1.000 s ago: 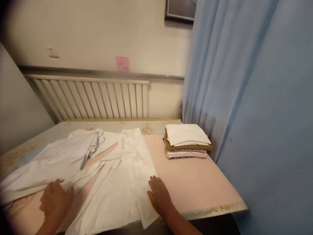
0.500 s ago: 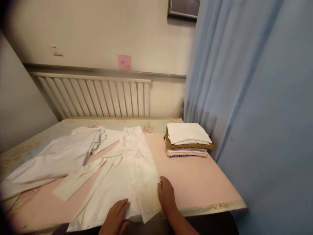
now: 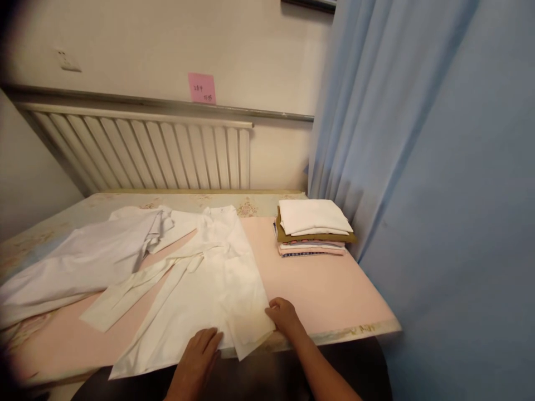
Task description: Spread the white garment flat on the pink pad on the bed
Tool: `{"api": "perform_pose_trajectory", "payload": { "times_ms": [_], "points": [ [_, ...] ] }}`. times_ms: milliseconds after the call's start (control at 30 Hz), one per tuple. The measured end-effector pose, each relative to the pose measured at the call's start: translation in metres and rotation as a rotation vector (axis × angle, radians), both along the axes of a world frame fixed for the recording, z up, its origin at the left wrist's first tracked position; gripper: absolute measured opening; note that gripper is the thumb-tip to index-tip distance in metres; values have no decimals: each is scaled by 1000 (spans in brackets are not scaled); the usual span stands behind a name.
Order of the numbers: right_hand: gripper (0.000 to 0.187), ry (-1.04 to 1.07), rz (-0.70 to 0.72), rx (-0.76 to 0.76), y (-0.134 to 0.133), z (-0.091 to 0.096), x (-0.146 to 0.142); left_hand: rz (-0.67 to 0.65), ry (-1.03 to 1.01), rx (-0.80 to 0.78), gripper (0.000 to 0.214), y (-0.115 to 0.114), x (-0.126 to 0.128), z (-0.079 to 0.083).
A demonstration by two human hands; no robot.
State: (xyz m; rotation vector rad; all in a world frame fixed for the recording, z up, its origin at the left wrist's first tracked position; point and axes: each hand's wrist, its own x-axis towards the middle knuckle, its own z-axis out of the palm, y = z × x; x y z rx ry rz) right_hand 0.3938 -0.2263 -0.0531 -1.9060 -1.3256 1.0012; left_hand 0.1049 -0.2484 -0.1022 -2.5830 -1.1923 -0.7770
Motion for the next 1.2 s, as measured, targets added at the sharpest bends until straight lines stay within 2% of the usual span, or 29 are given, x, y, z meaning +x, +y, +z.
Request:
{"api": "perform_pose_trajectory", "payload": {
  "times_ms": [200, 300, 400, 633, 967, 1200],
  "points": [
    [18, -48, 7, 47, -6, -3, -4, -73, -46, -21, 24, 0, 6, 18],
    [17, -74, 0, 69, -7, -6, -5, -70, -45, -80, 16, 0, 7, 23],
    [16, -91, -4, 78, -7, -8, -6, -57, -38, -116, 15, 1, 7, 23],
    [16, -117, -2, 81, -7, -7, -7, -56, -20, 9, 31, 3, 5, 12],
    [15, -141, 1, 99, -9, -7, -8, -55, -20, -32, 23, 1, 7, 21],
    [16, -157, 4, 108, -12, -8, -8, -58, -10, -27, 24, 1, 7, 21]
  ]
}}
